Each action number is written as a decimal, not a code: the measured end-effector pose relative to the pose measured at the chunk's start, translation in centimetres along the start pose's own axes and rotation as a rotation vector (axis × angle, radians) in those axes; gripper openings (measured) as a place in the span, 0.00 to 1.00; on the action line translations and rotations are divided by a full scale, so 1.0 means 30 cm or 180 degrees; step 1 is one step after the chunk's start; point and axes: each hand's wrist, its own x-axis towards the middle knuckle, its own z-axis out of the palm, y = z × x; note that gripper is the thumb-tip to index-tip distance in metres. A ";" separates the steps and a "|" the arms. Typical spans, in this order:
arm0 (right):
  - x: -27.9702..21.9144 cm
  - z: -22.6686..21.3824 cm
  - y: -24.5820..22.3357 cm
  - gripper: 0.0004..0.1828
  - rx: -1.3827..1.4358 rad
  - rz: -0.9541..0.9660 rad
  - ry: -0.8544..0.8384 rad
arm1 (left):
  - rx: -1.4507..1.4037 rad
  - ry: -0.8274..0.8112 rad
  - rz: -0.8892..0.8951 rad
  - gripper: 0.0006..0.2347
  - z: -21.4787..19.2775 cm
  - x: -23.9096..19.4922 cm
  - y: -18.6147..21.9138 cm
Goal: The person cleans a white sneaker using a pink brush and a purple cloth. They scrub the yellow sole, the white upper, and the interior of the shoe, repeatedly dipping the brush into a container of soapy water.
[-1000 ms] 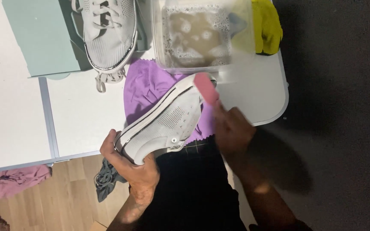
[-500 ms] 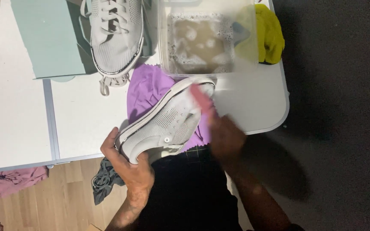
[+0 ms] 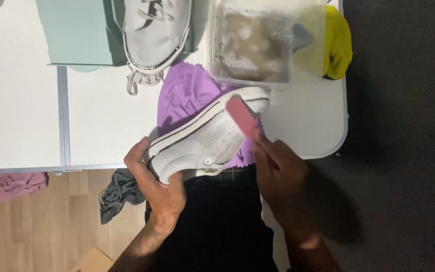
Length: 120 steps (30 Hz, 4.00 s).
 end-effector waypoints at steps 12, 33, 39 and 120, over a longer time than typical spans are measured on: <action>-0.056 0.024 0.086 0.10 -0.1436 -0.1455 0.0320 | -0.0055 -0.0095 -0.0218 0.28 0.007 0.011 -0.020; 0.481 -0.125 0.167 0.18 -0.0102 -0.0686 0.0041 | -0.0380 -0.0306 -0.0946 0.29 -0.055 0.114 -0.007; 0.724 0.029 0.339 0.17 -0.1661 0.0129 -0.1695 | -0.0353 -0.0837 0.0019 0.17 -0.087 0.223 -0.046; 0.354 -0.201 0.231 0.17 -0.1129 0.0001 -0.0168 | -0.3598 -0.0402 -0.3869 0.39 0.165 0.472 0.181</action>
